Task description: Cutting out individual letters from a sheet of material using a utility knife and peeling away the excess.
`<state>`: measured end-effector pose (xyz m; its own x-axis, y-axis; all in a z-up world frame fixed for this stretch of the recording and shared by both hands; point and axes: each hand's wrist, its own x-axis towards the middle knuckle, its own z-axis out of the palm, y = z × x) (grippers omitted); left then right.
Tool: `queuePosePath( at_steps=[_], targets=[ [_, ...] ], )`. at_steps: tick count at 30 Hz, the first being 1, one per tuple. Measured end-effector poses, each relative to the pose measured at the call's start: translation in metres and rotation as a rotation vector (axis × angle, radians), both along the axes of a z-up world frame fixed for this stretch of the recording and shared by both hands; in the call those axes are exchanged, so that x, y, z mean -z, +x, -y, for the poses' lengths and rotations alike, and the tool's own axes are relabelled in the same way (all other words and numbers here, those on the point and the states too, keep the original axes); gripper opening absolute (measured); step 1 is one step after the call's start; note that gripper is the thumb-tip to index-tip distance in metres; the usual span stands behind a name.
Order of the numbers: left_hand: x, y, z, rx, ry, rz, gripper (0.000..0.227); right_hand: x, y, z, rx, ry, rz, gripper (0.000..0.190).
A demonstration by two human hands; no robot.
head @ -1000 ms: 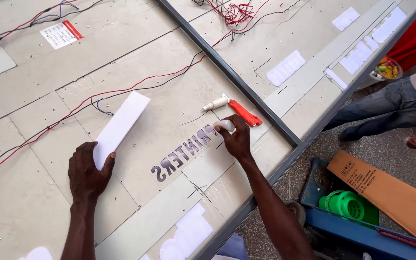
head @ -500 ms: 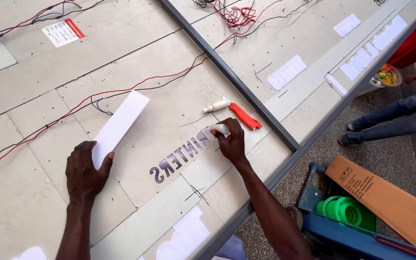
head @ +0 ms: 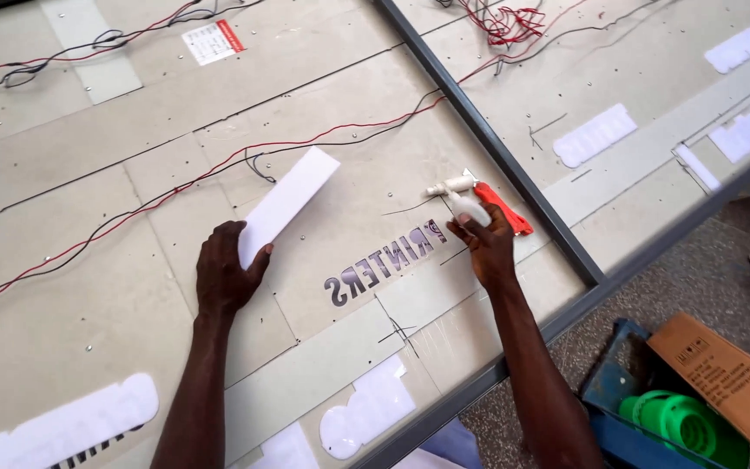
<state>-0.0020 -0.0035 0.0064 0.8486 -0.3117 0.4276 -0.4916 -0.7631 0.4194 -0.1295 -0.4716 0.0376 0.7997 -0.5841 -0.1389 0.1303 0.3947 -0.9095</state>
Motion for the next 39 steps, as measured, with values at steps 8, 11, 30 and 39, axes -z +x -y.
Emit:
queuePosePath(
  at_steps=[8,11,30,39],
  targets=[
    [-0.007,-0.008,0.003,-0.037,0.006,0.099,0.061,0.016,0.104,-0.036,-0.39,-0.534,0.006,0.058],
    [-0.007,-0.015,0.004,-0.04,-0.024,0.156,0.06,0.053,0.136,-0.04,-0.413,-0.665,0.021,0.054],
    [-0.075,-0.126,0.082,0.08,-0.326,0.17,0.088,-0.023,-0.005,0.002,-0.382,-0.254,0.048,0.043],
    [-0.046,-0.159,0.087,-0.09,-0.929,-0.454,0.044,0.001,-0.03,0.008,-0.308,-0.224,0.053,0.051]
  ],
)
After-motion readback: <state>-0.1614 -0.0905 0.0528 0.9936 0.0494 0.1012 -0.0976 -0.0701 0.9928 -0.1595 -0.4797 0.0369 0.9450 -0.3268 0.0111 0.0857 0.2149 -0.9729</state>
